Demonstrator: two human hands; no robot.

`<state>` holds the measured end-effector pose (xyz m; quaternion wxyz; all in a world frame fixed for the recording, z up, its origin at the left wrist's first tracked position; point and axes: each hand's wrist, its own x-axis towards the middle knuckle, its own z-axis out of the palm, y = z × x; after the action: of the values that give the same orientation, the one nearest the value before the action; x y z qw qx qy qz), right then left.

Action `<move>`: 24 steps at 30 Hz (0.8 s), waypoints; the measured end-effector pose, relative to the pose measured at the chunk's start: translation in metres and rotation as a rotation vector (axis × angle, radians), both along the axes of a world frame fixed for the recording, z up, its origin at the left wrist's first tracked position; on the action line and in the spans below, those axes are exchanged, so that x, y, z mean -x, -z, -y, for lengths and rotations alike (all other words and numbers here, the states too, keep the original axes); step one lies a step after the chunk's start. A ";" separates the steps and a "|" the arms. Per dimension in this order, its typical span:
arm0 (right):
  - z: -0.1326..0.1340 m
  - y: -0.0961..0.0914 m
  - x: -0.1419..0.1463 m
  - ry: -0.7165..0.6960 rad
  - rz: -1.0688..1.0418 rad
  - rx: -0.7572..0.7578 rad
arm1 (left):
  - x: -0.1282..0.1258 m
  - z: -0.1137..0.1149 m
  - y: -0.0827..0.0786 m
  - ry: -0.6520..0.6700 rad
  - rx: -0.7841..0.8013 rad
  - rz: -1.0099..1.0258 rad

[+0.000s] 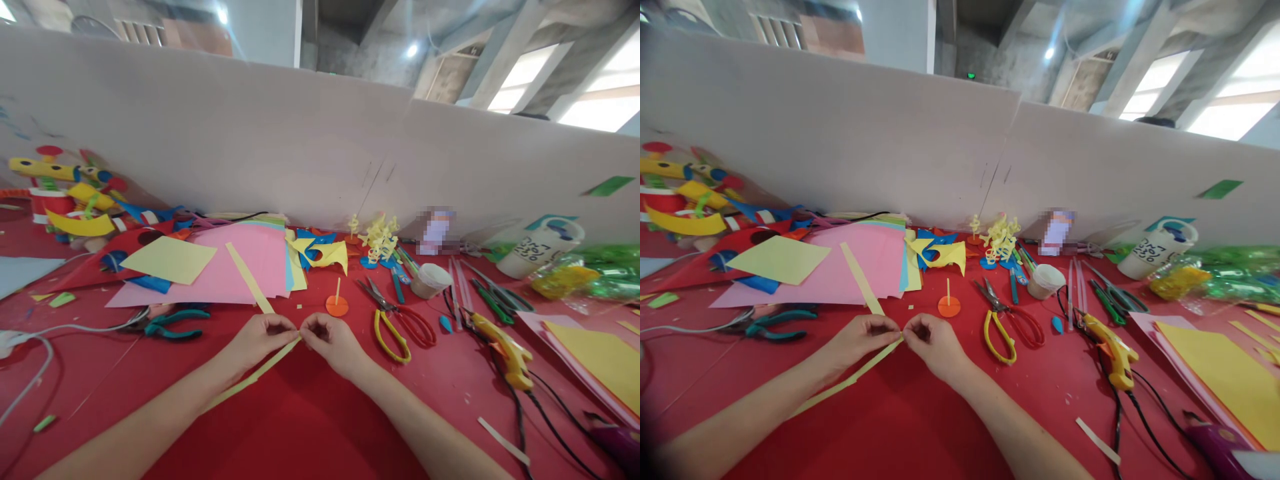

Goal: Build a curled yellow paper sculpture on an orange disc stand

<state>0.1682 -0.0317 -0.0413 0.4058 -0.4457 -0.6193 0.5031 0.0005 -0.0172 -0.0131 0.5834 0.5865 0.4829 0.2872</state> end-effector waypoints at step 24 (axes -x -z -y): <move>0.010 -0.012 -0.001 0.127 0.160 -0.579 | -0.006 0.008 0.001 -0.182 0.268 0.384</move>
<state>0.1691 -0.0418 -0.0292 0.4964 -0.3877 -0.7378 0.2426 0.0068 -0.0248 -0.0139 0.7089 0.3927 0.4477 0.3779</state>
